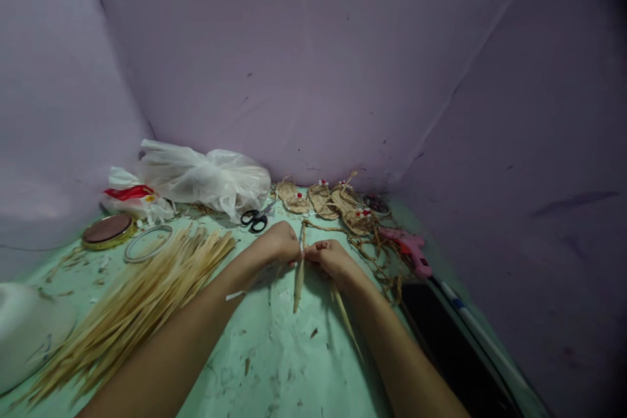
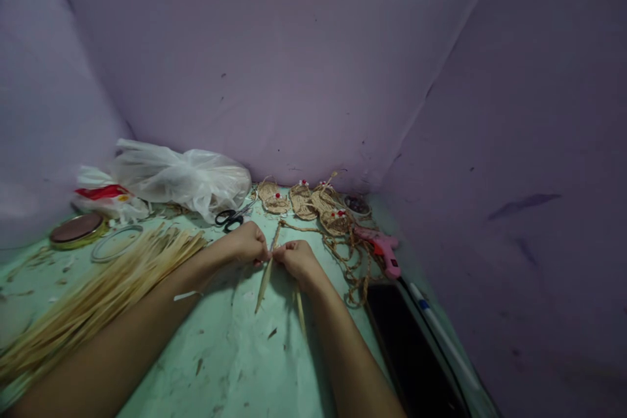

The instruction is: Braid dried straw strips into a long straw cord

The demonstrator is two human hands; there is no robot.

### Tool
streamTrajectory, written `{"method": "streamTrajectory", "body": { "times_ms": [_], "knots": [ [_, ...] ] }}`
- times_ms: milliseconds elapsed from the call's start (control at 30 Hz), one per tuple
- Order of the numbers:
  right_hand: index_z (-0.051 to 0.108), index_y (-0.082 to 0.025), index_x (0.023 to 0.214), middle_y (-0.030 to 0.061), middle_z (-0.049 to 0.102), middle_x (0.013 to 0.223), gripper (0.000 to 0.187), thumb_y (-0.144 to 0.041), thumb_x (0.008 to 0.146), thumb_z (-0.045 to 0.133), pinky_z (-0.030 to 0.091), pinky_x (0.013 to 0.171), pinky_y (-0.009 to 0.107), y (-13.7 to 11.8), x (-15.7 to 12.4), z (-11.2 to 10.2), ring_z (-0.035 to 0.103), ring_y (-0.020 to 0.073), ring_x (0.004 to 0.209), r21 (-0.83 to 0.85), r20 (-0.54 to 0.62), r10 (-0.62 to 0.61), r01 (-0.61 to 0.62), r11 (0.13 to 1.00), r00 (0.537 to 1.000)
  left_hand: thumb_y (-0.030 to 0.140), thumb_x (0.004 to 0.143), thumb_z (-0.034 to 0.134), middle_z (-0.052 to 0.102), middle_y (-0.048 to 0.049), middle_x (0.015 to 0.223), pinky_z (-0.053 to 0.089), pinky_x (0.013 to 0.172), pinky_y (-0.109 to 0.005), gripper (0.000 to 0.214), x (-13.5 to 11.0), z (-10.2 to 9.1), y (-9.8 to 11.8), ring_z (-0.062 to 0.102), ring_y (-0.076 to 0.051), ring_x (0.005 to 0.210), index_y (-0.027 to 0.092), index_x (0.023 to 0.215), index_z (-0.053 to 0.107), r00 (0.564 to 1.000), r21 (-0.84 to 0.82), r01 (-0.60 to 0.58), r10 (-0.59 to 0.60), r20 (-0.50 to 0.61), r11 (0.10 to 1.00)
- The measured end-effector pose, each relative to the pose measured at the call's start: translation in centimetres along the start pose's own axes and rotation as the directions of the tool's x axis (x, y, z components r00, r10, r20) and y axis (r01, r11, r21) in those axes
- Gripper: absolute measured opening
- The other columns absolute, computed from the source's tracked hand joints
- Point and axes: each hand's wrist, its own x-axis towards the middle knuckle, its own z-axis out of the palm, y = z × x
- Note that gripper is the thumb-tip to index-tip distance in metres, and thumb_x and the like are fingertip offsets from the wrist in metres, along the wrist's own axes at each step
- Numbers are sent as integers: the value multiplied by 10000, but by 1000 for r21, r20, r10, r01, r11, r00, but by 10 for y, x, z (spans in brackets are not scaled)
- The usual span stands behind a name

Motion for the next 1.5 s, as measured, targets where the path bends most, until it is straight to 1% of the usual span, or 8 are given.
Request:
{"method": "streamTrajectory", "body": {
  "times_ms": [167, 267, 500, 633, 767, 900, 1067, 1500],
  "knots": [
    [438, -149, 458, -90, 283, 290, 58, -118, 506, 450, 73, 333, 192, 1, -2, 2, 164, 18, 267, 192, 22, -8, 3, 981, 1000, 206, 534, 560, 564, -53, 545, 358, 512, -221, 166, -28, 12, 25, 545, -169, 591, 128, 659, 635, 980, 245, -20, 68, -187, 969],
    [427, -150, 445, -89, 278, 286, 72, -102, 498, 435, 61, 339, 196, 0, -3, 2, 150, 17, 270, 244, 62, -6, -10, 970, 998, 176, 541, 557, 584, -67, 575, 362, 497, -223, 144, -32, 9, 28, 545, -164, 564, 121, 651, 629, 987, 242, -66, 99, -126, 968],
    [477, -132, 504, -61, 418, 371, 75, -157, 557, 524, 164, 361, 176, 0, -3, 4, 290, 23, 320, 306, 91, -31, 2, 952, 995, 239, 681, 495, 477, -1, 411, 239, 340, -169, 195, -9, -20, 5, 343, -49, 310, 78, 619, 586, 991, -428, 136, -121, 62, 894],
    [490, -125, 538, -46, 463, 417, 84, -182, 570, 543, 141, 370, 172, -1, -5, 0, 292, 17, 340, 294, 150, -85, 38, 955, 985, 177, 653, 510, 479, -6, 413, 198, 327, -147, 138, 2, -5, -4, 346, -33, 317, 77, 571, 557, 941, -617, 218, 5, 339, 756],
    [503, -118, 575, -25, 504, 476, 48, -159, 569, 528, 147, 380, 170, -5, -8, -6, 308, 20, 370, 188, 202, -113, 75, 979, 973, 124, 620, 496, 532, -24, 487, 254, 353, -142, 90, 9, 8, -9, 401, -35, 358, 84, 552, 540, 903, -645, 293, 16, 429, 705],
    [502, -122, 598, -42, 467, 479, 30, -133, 572, 513, 214, 402, 171, 4, 2, -5, 316, 34, 401, -64, 132, -168, 178, 982, 977, 108, 576, 494, 427, 12, 369, 248, 363, -184, 105, 8, 12, -6, 378, -69, 346, 102, 472, 508, 968, -443, 209, -121, 220, 872],
    [559, -123, 636, -16, 513, 537, 91, -206, 599, 552, 256, 440, 176, 16, 13, -3, 390, 70, 497, -460, 40, -361, 337, 821, 932, 86, 499, 521, 356, 43, 348, 205, 389, -201, 50, 4, 15, 2, 324, -68, 390, 107, 459, 501, 993, -240, 104, -115, -30, 965],
    [689, -170, 693, 70, 635, 637, 171, -226, 607, 552, 262, 476, 217, -28, -39, 4, 516, 130, 570, -798, -121, -256, 60, 600, 959, 106, 475, 507, 340, 40, 328, 170, 355, -196, 98, 2, 16, 3, 291, -55, 334, 123, 409, 436, 984, -483, 172, -177, 35, 859]
  ]
}}
